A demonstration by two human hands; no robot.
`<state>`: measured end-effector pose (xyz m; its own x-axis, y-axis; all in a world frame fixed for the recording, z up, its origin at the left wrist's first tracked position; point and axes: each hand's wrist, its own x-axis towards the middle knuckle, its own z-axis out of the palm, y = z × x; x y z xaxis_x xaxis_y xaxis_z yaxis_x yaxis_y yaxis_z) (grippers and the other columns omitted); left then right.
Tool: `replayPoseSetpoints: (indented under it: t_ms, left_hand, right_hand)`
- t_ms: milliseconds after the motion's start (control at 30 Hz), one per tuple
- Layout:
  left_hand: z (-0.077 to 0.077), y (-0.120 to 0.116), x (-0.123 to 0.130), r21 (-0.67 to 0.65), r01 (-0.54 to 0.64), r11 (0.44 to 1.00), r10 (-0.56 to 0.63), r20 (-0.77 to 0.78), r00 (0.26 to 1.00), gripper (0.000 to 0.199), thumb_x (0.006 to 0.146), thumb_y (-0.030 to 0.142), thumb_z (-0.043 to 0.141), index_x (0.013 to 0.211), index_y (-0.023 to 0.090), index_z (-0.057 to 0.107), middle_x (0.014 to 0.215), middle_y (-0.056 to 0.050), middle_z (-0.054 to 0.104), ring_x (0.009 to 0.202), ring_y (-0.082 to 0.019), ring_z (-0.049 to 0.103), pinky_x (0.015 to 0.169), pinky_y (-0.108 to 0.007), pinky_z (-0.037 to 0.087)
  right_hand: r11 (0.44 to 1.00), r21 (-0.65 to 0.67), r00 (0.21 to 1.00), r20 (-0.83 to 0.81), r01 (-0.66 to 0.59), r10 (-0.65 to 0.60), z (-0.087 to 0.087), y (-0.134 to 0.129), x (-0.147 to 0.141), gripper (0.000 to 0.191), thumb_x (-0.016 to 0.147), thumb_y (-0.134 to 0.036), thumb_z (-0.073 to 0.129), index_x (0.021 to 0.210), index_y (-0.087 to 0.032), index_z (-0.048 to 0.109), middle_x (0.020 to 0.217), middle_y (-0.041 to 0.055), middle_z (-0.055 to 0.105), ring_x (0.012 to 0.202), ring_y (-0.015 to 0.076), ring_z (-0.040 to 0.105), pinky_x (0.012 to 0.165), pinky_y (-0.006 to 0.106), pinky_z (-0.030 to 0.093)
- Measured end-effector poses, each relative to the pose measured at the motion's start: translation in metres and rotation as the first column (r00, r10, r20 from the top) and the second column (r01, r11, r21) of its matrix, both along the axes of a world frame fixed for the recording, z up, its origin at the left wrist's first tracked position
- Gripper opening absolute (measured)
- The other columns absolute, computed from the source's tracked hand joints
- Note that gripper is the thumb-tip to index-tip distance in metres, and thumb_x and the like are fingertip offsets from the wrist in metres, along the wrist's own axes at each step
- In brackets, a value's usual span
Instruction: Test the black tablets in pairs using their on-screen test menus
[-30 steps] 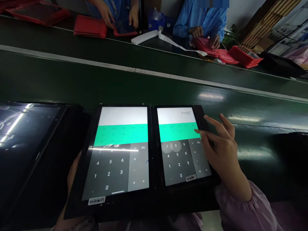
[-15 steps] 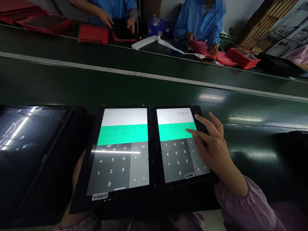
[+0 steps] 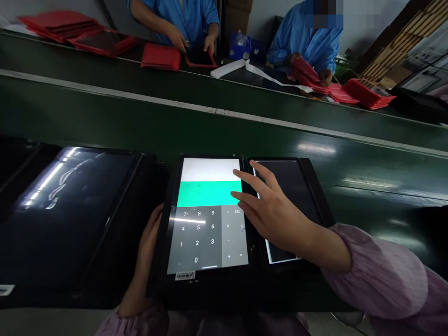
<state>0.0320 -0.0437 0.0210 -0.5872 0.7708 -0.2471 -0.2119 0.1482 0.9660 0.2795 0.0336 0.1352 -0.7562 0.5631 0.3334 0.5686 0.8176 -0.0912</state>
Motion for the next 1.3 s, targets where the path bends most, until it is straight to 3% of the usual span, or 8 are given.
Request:
replayPoseSetpoints:
  t_ms: [333,467,600,700,933,1067,1200,1300]
  left_hand:
    - [0.001,-0.003,-0.006,-0.018,-0.034,0.999,0.037,0.205,0.978,0.072,0.057,0.079,0.088,0.108,0.027,0.078,0.112,-0.003,0.082,0.121,-0.035,0.070,0.104,-0.042,0.051]
    - [0.009,-0.003,-0.001,-0.040,-0.052,0.998,0.062,0.306,0.950,0.072,0.058,0.074,0.088,0.110,0.026,0.078,0.103,-0.002,0.083,0.108,-0.033,0.074,0.091,-0.041,0.057]
    - [0.017,-0.004,0.001,0.014,-0.050,0.999,0.044,0.285,0.957,0.067,0.064,0.069,0.083,0.113,0.024,0.076,0.106,-0.005,0.083,0.109,-0.035,0.076,0.090,-0.044,0.060]
    - [0.021,-0.004,-0.006,0.081,0.009,0.997,-0.027,0.230,0.973,0.071,0.067,0.069,0.079,0.121,0.022,0.076,0.118,-0.009,0.083,0.121,-0.039,0.073,0.102,-0.048,0.058]
    - [0.039,0.000,-0.014,0.041,0.163,0.986,-0.160,-0.058,0.985,0.067,0.081,0.042,0.080,0.146,0.031,0.071,0.155,-0.003,0.070,0.149,-0.036,0.059,0.116,-0.043,0.055]
    - [0.042,0.008,-0.009,0.059,0.183,0.981,-0.177,-0.101,0.979,0.071,0.082,0.040,0.078,0.151,0.031,0.065,0.160,-0.005,0.066,0.148,-0.037,0.061,0.114,-0.043,0.057]
    - [0.043,0.013,-0.010,0.000,0.220,0.975,-0.219,-0.081,0.972,0.089,0.072,0.039,0.084,0.156,0.029,0.058,0.162,-0.010,0.064,0.146,-0.041,0.062,0.109,-0.048,0.061]
    - [0.042,0.015,-0.012,0.040,0.216,0.975,-0.213,-0.068,0.975,0.086,0.070,0.037,0.083,0.153,0.027,0.061,0.160,-0.010,0.065,0.149,-0.042,0.058,0.112,-0.049,0.059]
  right_hand:
    - [0.998,0.047,0.999,-0.002,0.044,-0.044,0.001,0.006,-0.009,0.035,0.109,-0.017,0.050,0.104,-0.017,0.085,0.153,0.0130,0.070,0.159,0.0469,0.046,0.119,0.075,0.054]
    - [0.998,0.047,0.998,0.023,0.052,-0.053,0.001,0.003,-0.012,0.038,0.112,-0.023,0.047,0.125,-0.023,0.082,0.161,0.0126,0.063,0.161,0.0461,0.043,0.118,0.078,0.052]
    - [0.996,0.040,0.997,0.021,0.075,-0.076,-0.004,0.002,-0.011,0.040,0.112,-0.023,0.044,0.120,-0.020,0.084,0.157,0.0158,0.066,0.161,0.0462,0.043,0.119,0.078,0.051]
    - [0.994,0.052,0.995,-0.030,0.099,-0.097,-0.004,-0.001,-0.006,0.039,0.111,-0.020,0.046,0.110,-0.019,0.085,0.149,0.0151,0.072,0.158,0.0463,0.048,0.118,0.078,0.052]
    - [0.992,-0.018,0.992,-0.049,-0.121,0.120,-0.002,-0.023,-0.029,0.035,0.111,-0.022,0.051,0.130,-0.020,0.080,0.159,0.0148,0.064,0.162,0.0448,0.042,0.120,0.073,0.052]
    - [0.994,-0.056,0.994,0.046,-0.098,0.101,-0.009,-0.026,-0.048,0.036,0.112,-0.027,0.053,0.135,-0.026,0.079,0.167,0.0109,0.057,0.163,0.0503,0.038,0.121,0.086,0.040]
    - [0.997,-0.021,0.998,-0.009,-0.068,0.068,-0.005,-0.017,-0.038,0.037,0.112,-0.026,0.048,0.124,-0.024,0.083,0.161,0.0111,0.064,0.161,0.0497,0.040,0.117,0.083,0.047]
    - [0.998,0.053,0.995,-0.092,0.038,-0.033,0.001,-0.005,-0.019,0.039,0.112,-0.025,0.047,0.105,-0.022,0.085,0.154,0.0115,0.069,0.160,0.0477,0.044,0.117,0.079,0.050]
